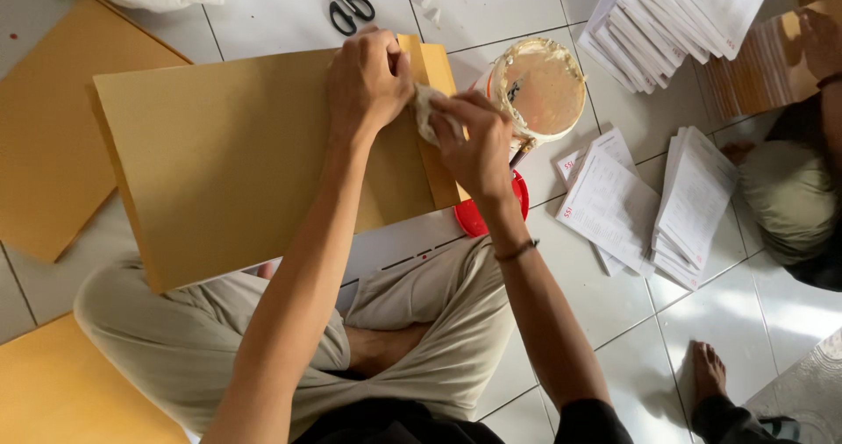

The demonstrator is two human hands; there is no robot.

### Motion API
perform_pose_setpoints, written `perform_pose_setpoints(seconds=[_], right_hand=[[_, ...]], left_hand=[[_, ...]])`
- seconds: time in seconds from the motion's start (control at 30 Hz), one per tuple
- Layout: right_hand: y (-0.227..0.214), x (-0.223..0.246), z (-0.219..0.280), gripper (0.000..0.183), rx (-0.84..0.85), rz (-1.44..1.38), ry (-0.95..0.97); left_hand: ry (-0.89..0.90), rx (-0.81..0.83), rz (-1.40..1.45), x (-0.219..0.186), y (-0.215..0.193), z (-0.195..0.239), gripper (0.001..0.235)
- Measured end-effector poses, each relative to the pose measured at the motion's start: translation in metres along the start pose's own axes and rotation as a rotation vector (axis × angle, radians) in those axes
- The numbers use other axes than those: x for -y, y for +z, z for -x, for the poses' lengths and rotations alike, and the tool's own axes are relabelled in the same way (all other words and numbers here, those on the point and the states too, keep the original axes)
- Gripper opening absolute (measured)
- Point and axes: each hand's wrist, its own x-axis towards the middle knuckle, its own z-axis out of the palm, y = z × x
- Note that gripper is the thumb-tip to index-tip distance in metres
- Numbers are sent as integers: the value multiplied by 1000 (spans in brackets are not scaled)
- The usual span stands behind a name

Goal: The person sits on the floor and applies glue to the edge of a brown paper sheet using a brush. They then fold the glued edge over and wipe it with a cloth. This process is repeated for another sheet.

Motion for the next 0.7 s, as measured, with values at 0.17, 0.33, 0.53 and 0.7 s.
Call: perform_pose_setpoints(seconds=[0.17,0.33,0.53,0.7], right_hand=[[7,-6,-21,18,134,-37,-323],[-35,18,35,12,235,-94,-303],[-57,14,59,11,320,-98,-313],[-31,1,8,14,312,-108,-336]], left_hand=[[-41,36,17,-2,-2,-2,20],[18,-10,-2,6,5,-3,28],[8,-23,4,5,5,-1,28],[13,-52,20,4,5,0,28]])
